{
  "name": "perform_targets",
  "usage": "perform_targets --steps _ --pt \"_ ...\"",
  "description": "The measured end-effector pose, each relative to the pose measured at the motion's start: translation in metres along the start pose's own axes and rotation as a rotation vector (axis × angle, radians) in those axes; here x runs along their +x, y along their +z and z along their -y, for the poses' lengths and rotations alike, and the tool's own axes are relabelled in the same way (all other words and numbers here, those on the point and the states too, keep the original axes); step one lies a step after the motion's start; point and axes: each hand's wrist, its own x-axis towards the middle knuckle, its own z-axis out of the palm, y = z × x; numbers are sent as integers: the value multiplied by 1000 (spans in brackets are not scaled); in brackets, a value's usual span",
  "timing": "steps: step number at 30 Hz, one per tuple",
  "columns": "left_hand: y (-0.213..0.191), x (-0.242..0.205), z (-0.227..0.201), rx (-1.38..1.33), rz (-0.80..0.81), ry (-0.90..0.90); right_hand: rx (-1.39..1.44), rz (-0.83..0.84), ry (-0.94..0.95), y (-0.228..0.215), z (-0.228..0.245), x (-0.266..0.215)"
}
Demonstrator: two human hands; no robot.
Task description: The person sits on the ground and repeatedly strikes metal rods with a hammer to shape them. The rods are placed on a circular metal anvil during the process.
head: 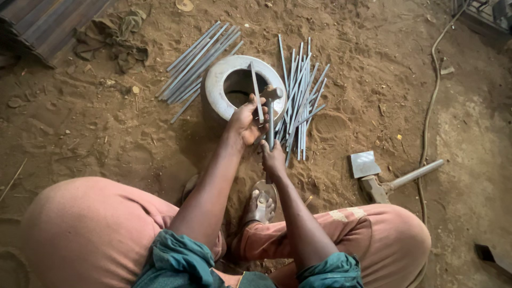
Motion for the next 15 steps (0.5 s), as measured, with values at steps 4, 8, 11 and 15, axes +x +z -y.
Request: perform_targets --steps 4,8,11,15 --pt "6 -9 -1 11 7 -8 -10 -13 -3 0 1 -3" --pt "4 -8 -6 15 28 -17 -8 -20 -13 3 3 0" --pt "-3 -1 -1 -23 212 11 0 -21 -17 1 -3 -1" --pt "-25 10 4 184 -34 69 -4 -23 -32 2 -2 0"
